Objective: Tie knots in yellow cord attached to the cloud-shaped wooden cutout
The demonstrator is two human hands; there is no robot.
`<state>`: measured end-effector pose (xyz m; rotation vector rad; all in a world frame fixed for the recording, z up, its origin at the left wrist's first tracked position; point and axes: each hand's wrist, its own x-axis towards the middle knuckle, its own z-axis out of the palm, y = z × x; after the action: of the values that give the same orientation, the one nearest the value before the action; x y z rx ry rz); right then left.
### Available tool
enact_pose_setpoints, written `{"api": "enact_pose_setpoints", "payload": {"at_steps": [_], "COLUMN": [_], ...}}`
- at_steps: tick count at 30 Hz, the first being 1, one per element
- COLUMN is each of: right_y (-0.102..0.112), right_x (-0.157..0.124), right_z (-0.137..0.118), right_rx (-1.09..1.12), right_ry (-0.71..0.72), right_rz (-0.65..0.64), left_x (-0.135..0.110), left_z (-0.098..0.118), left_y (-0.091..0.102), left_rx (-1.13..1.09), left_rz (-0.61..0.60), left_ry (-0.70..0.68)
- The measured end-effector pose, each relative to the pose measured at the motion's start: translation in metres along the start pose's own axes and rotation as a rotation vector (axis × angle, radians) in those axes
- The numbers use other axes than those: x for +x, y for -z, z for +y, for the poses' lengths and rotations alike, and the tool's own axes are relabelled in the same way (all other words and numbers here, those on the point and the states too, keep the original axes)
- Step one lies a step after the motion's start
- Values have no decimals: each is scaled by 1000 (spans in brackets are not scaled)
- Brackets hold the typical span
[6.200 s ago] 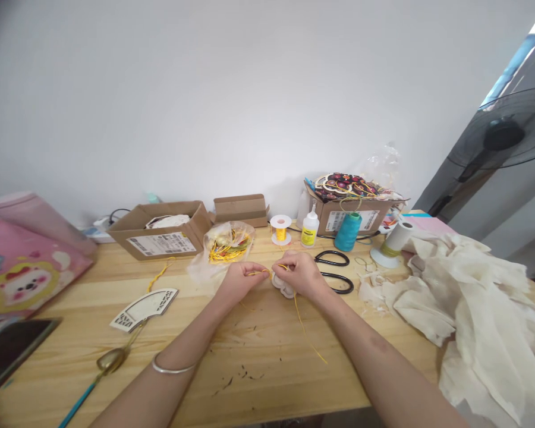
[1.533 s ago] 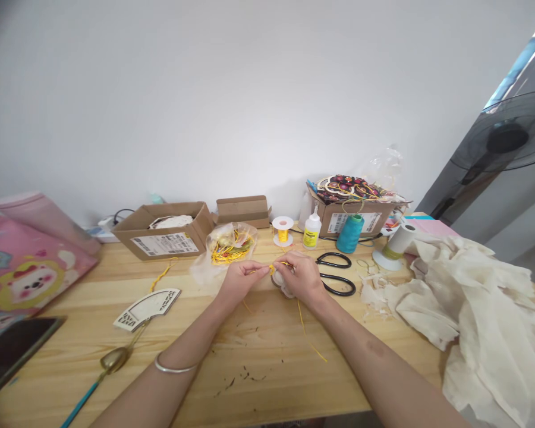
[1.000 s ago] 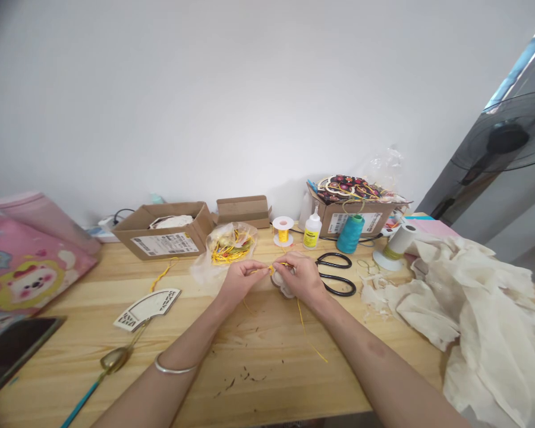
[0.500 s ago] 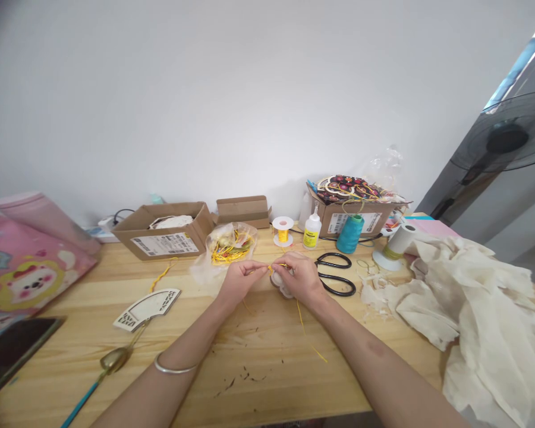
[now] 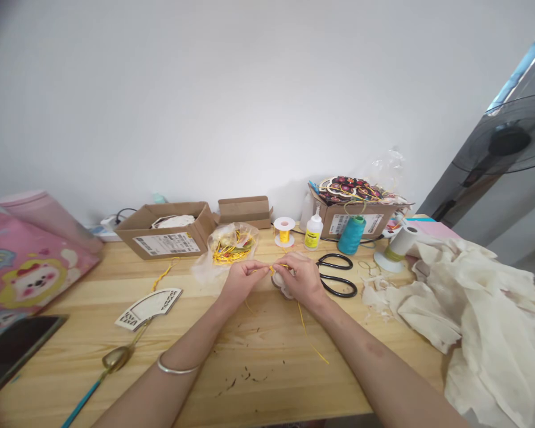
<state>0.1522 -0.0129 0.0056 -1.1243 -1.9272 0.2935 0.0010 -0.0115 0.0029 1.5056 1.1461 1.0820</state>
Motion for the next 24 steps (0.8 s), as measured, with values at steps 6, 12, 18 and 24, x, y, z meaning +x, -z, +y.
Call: {"api": "enact_pose_setpoints", "payload": {"at_steps": [6,12,18,24], "right_y": [-2,-2,-1,0], "right_x": [0,-1,-1,-1], "right_z": [5,8,6,4], "right_rx": [0,27,54,62], "right_ry": [-43,-72,-97,-83], "right_rz": [-31,-35,-43,-48], "left_x": [0,-1,-1,0], "left_z": [-1,2,0,-1], "left_y": [-1,-2,-2,-2], "left_rx": [57,36,-32,-103], "left_rz": [1,11,25,20], "left_ry": [-26,7,36,90]}}
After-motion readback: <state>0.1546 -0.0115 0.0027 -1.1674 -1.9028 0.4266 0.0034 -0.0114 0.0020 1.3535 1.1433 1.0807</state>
